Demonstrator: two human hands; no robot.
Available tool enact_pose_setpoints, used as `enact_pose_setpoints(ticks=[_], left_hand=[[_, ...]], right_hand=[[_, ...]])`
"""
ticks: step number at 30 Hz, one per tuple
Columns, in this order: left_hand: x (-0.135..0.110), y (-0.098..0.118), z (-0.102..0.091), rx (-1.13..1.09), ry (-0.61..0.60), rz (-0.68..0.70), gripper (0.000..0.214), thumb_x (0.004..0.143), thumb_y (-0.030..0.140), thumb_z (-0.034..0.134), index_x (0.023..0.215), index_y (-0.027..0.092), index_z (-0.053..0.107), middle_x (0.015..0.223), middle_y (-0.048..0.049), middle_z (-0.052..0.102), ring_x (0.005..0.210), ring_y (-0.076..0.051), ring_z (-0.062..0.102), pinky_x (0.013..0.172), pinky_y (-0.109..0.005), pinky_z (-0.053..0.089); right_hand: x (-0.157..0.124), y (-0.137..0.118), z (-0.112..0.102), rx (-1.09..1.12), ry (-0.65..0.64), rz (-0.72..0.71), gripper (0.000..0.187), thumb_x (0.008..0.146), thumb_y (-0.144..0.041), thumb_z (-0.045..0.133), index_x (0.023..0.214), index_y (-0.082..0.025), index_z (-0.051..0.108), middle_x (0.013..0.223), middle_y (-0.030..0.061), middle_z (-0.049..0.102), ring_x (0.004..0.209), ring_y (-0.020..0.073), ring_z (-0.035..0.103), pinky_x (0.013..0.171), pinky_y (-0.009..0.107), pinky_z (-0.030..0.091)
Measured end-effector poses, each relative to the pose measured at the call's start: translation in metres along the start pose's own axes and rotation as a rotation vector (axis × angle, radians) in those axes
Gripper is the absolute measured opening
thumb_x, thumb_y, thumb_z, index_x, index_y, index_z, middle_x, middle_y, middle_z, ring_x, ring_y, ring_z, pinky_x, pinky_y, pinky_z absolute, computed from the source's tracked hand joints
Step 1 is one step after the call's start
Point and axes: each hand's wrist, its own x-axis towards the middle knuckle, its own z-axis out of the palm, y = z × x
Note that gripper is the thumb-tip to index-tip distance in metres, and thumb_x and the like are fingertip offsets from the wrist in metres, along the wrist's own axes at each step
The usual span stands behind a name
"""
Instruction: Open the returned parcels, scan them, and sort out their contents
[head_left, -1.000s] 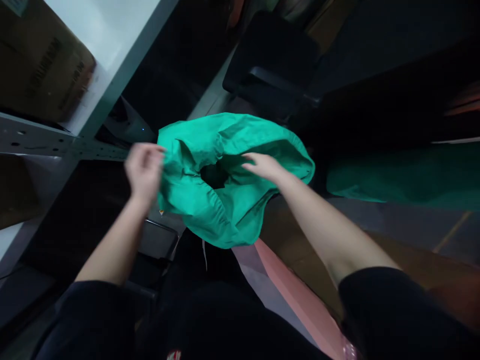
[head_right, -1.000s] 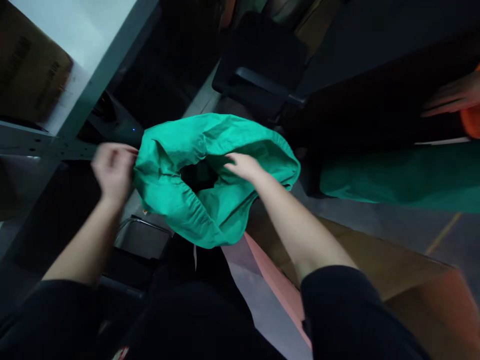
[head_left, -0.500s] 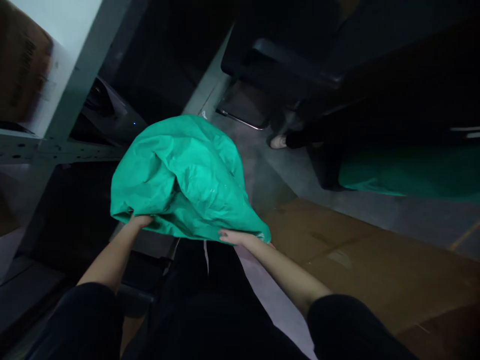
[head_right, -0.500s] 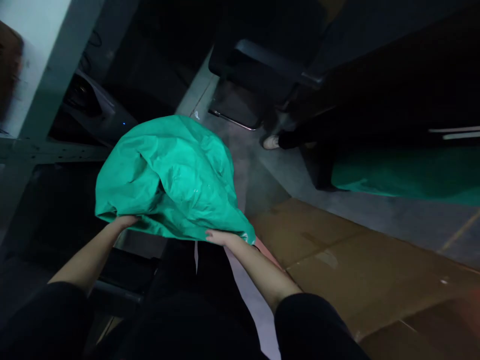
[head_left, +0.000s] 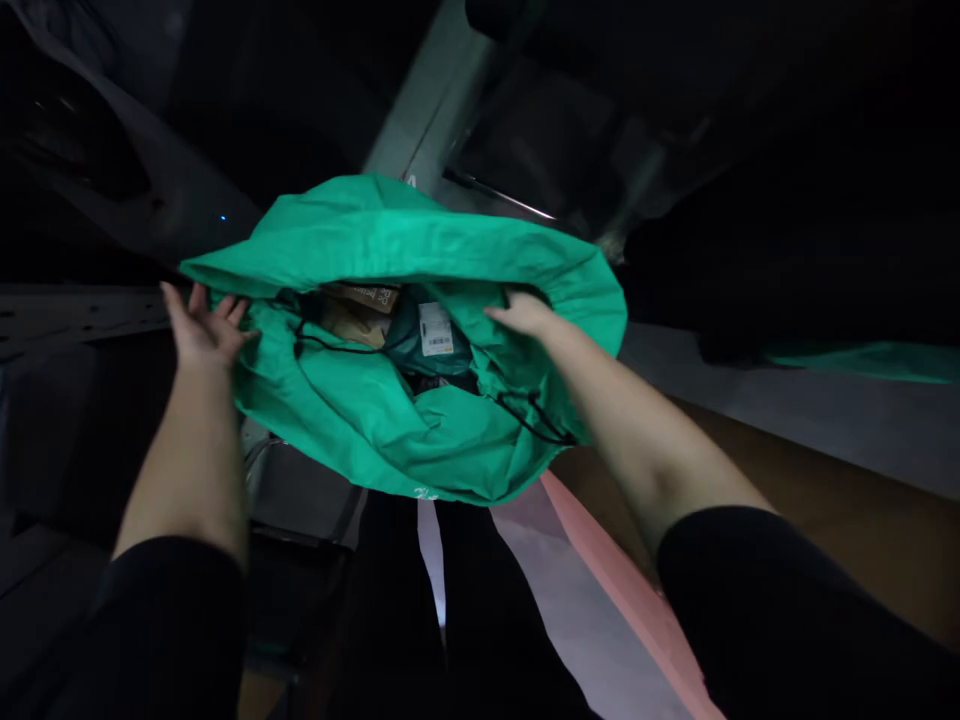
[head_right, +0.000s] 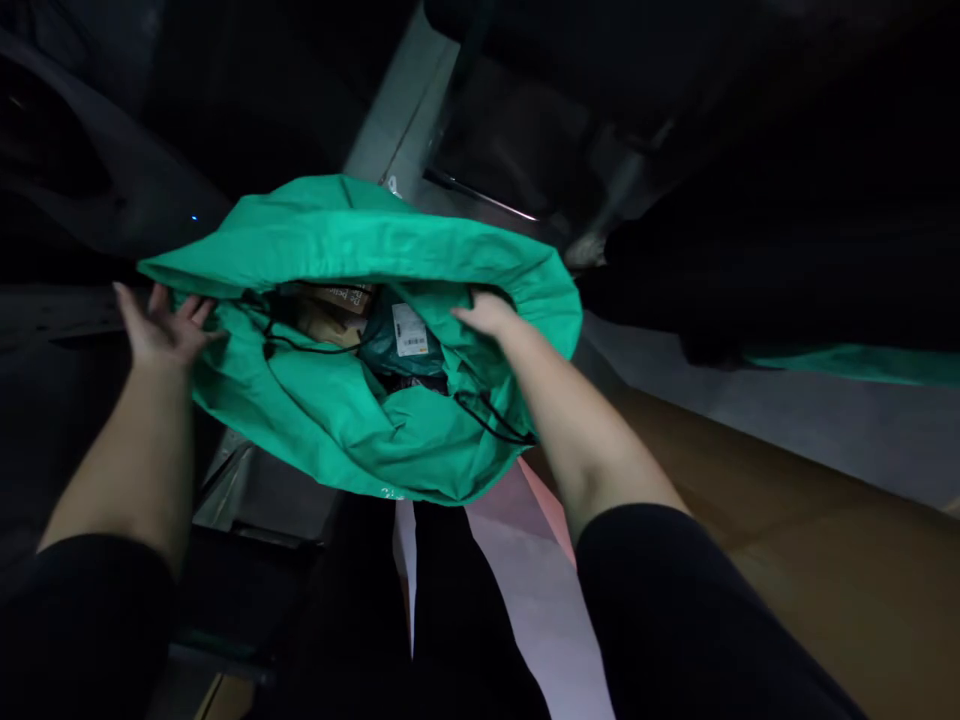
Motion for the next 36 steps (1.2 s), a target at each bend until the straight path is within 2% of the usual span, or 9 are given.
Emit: enact_pose_setpoints(ticks=[4,7,9,12,17,23,28,31,36], left_hand=[[0.012,-0.022,0.074,0.193,0.268,0.013,0.087,0.106,0.056,0.026,0.156,-0.003,-0.014,0.169,-0.0305,0.002,0.16,-0.03,0.012,0.13,-0.053,0.011],[-0.027,-0.032,0.12,0.377,0.285,0.228,0.088,0.107,0.045,0.035,0.154,-0.008,-0.017,0.169,-0.0292,-0.012,0.161,-0.028,-0.005,0.132,-0.047,0.002],[-0.063,-0.041,0.147,0.476,0.167,0.385,0.085,0.103,0.046,0.047,0.161,0.002,0.003,0.173,-0.0185,-0.006,0.161,-0.026,-0.005,0.133,-0.045,0.005],[-0.101,-0.064,0.17,0.794,-0.327,0.62,0.061,0.096,0.049,0.059,0.147,0.015,0.052,0.151,-0.0161,0.055,0.153,-0.032,0.034,0.13,-0.053,0.014],[-0.148,-0.117,0.129,1.06,-0.699,0.647,0.037,0.099,0.04,0.054,0.082,0.015,0.075,0.075,-0.012,0.073,0.091,-0.029,0.07,0.116,-0.053,0.039],[-0.215,-0.153,0.041,1.062,-0.545,0.514,0.028,0.097,0.03,0.054,0.116,0.024,0.073,0.1,-0.0092,0.074,0.106,-0.029,0.069,0.109,-0.05,0.046],[-0.123,-0.102,0.019,0.696,0.251,0.277,0.098,0.089,0.053,0.067,0.16,0.004,0.021,0.158,-0.0288,0.036,0.151,-0.046,0.028,0.122,-0.062,0.028],[-0.028,-0.054,0.026,0.596,0.218,0.316,0.098,0.096,0.05,0.063,0.164,0.009,0.005,0.171,-0.0178,0.015,0.16,-0.032,0.011,0.13,-0.051,0.019],[0.053,-0.018,0.059,0.491,0.107,0.15,0.093,0.098,0.037,0.063,0.163,0.004,0.006,0.156,-0.0228,0.046,0.142,-0.03,0.05,0.12,-0.051,0.039]], right_hand=[[-0.037,-0.039,0.07,-0.161,0.046,-0.249,0.068,0.09,-0.026,0.063,0.152,-0.006,0.044,0.164,0.0219,0.033,0.155,0.0412,0.018,0.128,0.057,0.013],[-0.065,-0.062,0.103,-0.243,-0.248,-0.435,0.075,0.09,-0.037,0.066,0.156,-0.01,0.042,0.166,0.0192,0.033,0.158,0.0396,0.014,0.129,0.058,0.007],[-0.083,-0.071,0.122,-0.24,-0.477,-0.355,0.084,0.086,-0.044,0.071,0.155,-0.004,0.043,0.157,0.0258,0.045,0.152,0.0451,0.028,0.126,0.061,0.014],[-0.116,-0.074,0.147,-0.198,-0.691,-0.281,0.067,0.087,-0.043,0.068,0.142,-0.005,0.06,0.131,0.0257,0.067,0.126,0.0464,0.061,0.111,0.059,0.043],[-0.19,-0.06,0.171,-0.05,-0.906,-0.225,0.048,0.094,-0.053,0.058,0.128,-0.022,0.073,0.125,0.0093,0.074,0.11,0.0295,0.073,0.092,0.038,0.059],[-0.191,-0.062,0.131,0.001,-0.795,-0.229,0.042,0.094,-0.042,0.06,0.134,-0.03,0.07,0.126,0.0067,0.074,0.116,0.0327,0.069,0.097,0.045,0.057],[-0.069,-0.064,0.011,0.068,-0.443,-0.298,0.052,0.1,-0.052,0.054,0.141,-0.022,0.063,0.148,0.0067,0.059,0.137,0.0283,0.054,0.119,0.045,0.039],[0.012,-0.063,-0.042,0.073,0.023,-0.222,0.055,0.11,-0.042,0.035,0.147,-0.005,0.053,0.158,0.0174,0.046,0.144,0.0251,0.045,0.123,0.046,0.03],[0.051,-0.079,-0.028,-0.122,0.102,-0.095,0.071,0.1,-0.03,0.059,0.155,0.006,0.032,0.162,0.026,0.034,0.151,0.034,0.032,0.126,0.052,0.023]])
